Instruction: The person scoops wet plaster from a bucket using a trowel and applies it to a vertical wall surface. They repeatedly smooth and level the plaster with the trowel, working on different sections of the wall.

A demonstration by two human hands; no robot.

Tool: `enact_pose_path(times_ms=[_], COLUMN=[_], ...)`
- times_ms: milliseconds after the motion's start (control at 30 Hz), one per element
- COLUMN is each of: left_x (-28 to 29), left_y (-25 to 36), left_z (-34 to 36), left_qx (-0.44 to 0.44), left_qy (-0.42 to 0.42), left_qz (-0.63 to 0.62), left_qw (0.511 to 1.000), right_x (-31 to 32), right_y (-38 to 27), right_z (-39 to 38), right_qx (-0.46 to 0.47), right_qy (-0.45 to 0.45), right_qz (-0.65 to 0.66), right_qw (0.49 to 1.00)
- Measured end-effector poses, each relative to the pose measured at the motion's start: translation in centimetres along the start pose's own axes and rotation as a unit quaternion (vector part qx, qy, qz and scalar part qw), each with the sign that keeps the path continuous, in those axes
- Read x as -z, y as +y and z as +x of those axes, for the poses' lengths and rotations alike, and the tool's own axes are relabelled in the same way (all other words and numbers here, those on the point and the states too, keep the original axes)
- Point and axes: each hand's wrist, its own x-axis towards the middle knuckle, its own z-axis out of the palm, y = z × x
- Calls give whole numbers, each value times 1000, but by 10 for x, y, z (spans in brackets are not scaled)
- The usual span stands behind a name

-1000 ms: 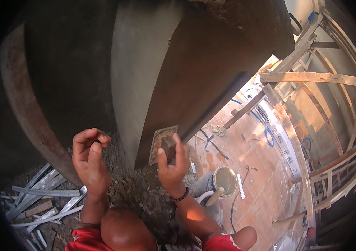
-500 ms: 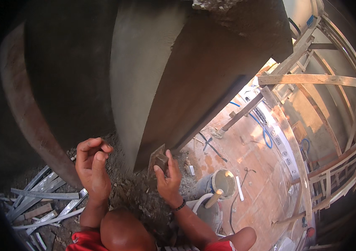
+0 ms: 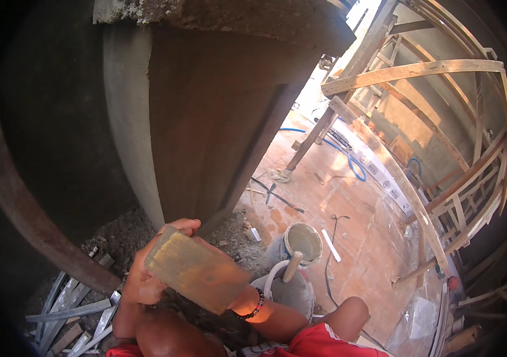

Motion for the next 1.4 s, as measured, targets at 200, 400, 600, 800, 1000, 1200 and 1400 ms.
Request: enact_pose_path(times_ms=[200, 400, 600, 800, 1000, 1200, 1400], left_x=[13, 37, 25, 42, 54, 29, 57], left_y=[25, 72, 79, 83, 79, 80, 99], left_z=[-9, 50, 120, 154, 135, 152, 161], left_qx=[-99, -229, -302, -277, -237, -369, -164], left_qy=[194, 310, 301, 348, 359, 302, 415], left_qz=[6, 90, 274, 420, 300, 442, 302], left_qw=[976, 918, 862, 791, 851, 760, 843], right_x=[-5, 2, -3, 5, 10, 17, 17], right_y=[7, 14, 15, 15, 16, 19, 16], right_z=[19, 30, 29, 28, 26, 28, 18], right_qx=[-116, -128, -134, -139, -146, -152, -143], right_qy=[176, 316, 336, 347, 356, 373, 369], right_qz=[-203, -100, -160, -190, -182, -190, -193], right_qw=[956, 935, 918, 908, 905, 895, 898])
